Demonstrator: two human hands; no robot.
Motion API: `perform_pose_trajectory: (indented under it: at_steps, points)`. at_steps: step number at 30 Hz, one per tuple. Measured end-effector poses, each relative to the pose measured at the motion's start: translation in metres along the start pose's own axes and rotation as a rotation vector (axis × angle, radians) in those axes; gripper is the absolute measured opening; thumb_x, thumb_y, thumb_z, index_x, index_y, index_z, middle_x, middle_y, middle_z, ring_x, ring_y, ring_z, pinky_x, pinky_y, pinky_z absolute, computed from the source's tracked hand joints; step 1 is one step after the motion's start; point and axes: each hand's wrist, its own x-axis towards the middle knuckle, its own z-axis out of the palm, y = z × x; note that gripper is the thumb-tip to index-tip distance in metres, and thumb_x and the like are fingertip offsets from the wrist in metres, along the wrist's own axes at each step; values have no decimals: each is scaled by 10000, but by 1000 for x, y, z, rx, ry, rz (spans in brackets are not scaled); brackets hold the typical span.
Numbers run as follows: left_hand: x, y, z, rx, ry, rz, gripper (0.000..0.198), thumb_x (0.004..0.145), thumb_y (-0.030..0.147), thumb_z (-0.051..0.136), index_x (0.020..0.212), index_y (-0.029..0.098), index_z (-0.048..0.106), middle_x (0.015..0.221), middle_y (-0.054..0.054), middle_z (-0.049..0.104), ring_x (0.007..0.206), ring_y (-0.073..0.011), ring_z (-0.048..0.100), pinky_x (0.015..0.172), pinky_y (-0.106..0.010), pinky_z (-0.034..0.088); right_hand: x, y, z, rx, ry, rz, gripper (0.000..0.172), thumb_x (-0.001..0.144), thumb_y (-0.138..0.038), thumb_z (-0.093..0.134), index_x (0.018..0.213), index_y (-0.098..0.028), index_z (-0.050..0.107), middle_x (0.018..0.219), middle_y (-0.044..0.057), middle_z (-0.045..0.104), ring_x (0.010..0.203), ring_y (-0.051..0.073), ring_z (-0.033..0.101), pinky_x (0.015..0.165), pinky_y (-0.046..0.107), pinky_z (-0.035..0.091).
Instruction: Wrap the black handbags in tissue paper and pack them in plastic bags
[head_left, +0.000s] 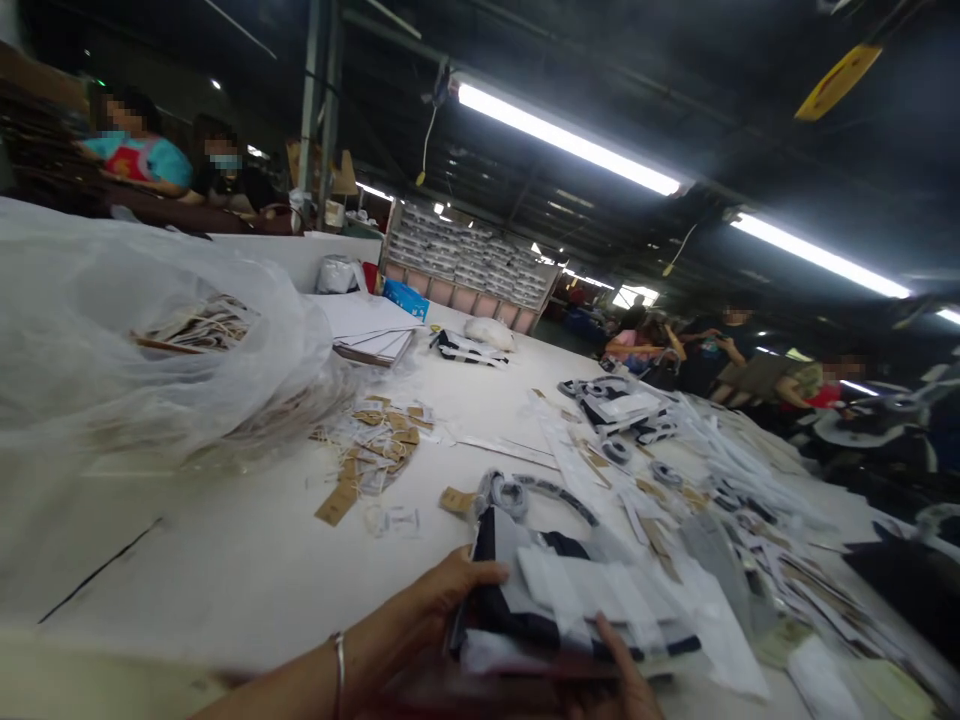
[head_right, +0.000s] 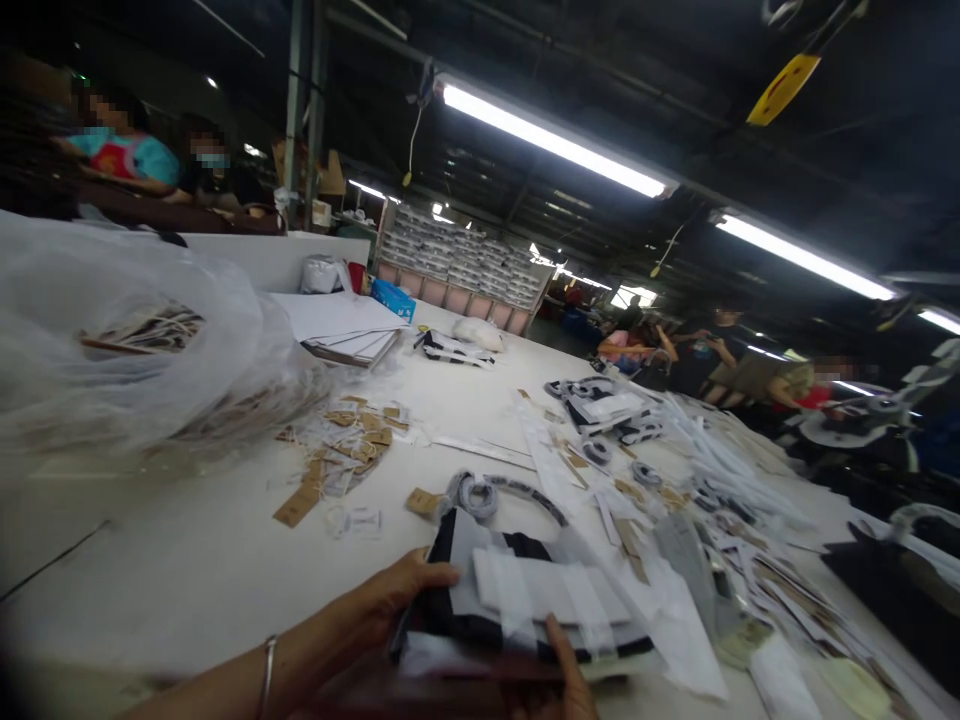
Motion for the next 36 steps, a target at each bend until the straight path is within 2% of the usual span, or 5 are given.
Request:
perform_pose_trajectory:
  at_steps: [7, 11, 15, 20, 36]
  points:
    - [31, 17, -11, -146, -302, -69, 740, 732, 811, 518, 1044, 147, 622, 865, -67, 644, 725, -173, 620, 636, -288, 491, 9, -48, -7, 459, 459, 98, 263, 718, -221, 770, 910, -200, 591, 767, -20, 750, 722, 186, 732, 680, 341, 630]
    - [48, 26, -25, -223, -153, -92, 704, 817, 770, 438, 1071, 137, 609, 866, -64, 635, 695, -140, 612, 619, -247, 456, 2, -96, -20, 451, 541, 23, 219, 756, -282, 752, 909, -202, 618, 831, 1, 761, 792, 191, 732, 734, 360, 623]
    - [56, 31, -36, -212, -27, -45, 523, 878, 626, 516, 1042, 142, 627, 843, -42, 637, 670, -114, 596, 595, -217, 425, -12, -139, -39, 130, 446, -154, 291, 807, -500, 660, 900, -224, 673, 918, 46, 754, 917, 242, 711, 812, 449, 599]
    - [55, 31, -35, -189, 10, -42, 478, 799, 584, 655, 964, 135, 638, 791, -28, 634, 628, -104, 578, 580, -212, 412, -28, -179, -53, -243, 209, -259, 297, 799, -389, 637, 1054, -259, 713, 1100, 114, 697, 1019, 289, 668, 745, 467, 609]
    - [56, 18, -33, -111, -53, 3, 537, 708, 637, 691, 931, 152, 629, 779, -15, 626, 632, -108, 574, 578, -218, 391, -30, -205, -34, 187, 82, -93, 98, 822, -166, 656, 907, -213, 659, 787, -15, 684, 548, 38, 605, 384, 54, 439]
